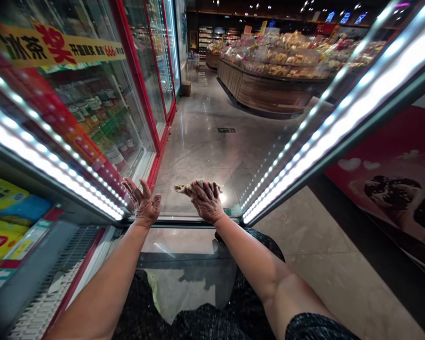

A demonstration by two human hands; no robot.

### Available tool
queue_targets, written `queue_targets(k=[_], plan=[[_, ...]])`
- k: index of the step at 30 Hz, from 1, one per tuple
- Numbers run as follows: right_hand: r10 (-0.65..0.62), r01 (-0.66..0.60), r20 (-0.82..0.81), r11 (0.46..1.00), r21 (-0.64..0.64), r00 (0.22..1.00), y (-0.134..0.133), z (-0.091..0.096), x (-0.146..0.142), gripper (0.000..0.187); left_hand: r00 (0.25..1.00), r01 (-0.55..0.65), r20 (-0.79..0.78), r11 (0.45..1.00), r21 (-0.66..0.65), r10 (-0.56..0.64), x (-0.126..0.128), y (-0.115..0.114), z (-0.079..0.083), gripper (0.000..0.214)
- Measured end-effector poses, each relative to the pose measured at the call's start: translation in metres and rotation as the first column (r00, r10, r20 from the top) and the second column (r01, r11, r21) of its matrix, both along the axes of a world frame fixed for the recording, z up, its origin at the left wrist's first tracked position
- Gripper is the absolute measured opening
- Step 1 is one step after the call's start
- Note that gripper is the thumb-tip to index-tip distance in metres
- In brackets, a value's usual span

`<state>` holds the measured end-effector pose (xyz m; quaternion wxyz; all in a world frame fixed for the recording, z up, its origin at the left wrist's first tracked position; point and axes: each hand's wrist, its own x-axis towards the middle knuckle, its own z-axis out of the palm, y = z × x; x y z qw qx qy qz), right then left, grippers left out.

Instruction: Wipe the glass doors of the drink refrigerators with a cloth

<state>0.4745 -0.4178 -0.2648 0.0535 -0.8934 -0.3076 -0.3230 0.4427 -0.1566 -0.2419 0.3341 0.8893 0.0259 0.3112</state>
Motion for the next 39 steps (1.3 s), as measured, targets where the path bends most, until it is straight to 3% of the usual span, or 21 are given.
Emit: queue_targets(k=[3,5,12,19,21,26,29,35,39], plan=[[-0.008,0.007,0.067,1.0,0.016,0.998,-0.012,-0.023,-0.009,0.048,0.999,0.032,0.004,0.999,0.021,-0.032,0.0,-0.003,-0.003,0.09],[-0.023,0.019,0.128,0.999,0.034,0.992,-0.019,-0.026,-0.011,0.046,0.998,0.051,0.018,0.997,0.05,-0.052,0.001,-0.006,-0.005,0.088],[-0.195,0.16,0.177,0.968,0.191,0.965,-0.031,0.002,0.004,0.052,0.997,0.039,0.064,0.992,0.12,-0.047,0.005,-0.013,-0.006,0.087],[-0.31,0.236,0.193,0.914,0.329,0.931,-0.036,-0.036,-0.012,0.08,0.979,0.069,0.16,0.951,0.302,-0.122,0.004,-0.027,-0.019,0.078],[-0.36,0.267,0.167,0.873,0.409,0.918,-0.037,-0.032,-0.011,0.082,0.972,0.069,0.185,0.932,0.357,-0.143,0.004,-0.029,-0.019,0.079],[-0.463,0.299,0.137,0.743,0.599,0.875,-0.044,0.008,0.005,0.073,0.959,0.048,0.243,0.929,0.368,-0.146,0.008,-0.027,-0.009,0.08],[-0.469,0.286,0.147,0.727,0.625,0.871,-0.045,0.014,0.008,0.07,0.964,0.026,0.237,0.929,0.369,-0.121,0.009,-0.026,-0.009,0.081],[-0.472,0.309,0.123,0.73,0.61,0.873,-0.045,-0.012,-0.001,0.071,0.982,0.008,0.172,0.939,0.345,-0.072,0.011,-0.024,-0.025,0.084],[-0.486,0.331,0.085,0.703,0.63,0.87,-0.064,0.007,0.004,0.07,0.991,0.005,0.127,0.963,0.268,-0.041,0.015,-0.015,-0.022,0.08]])
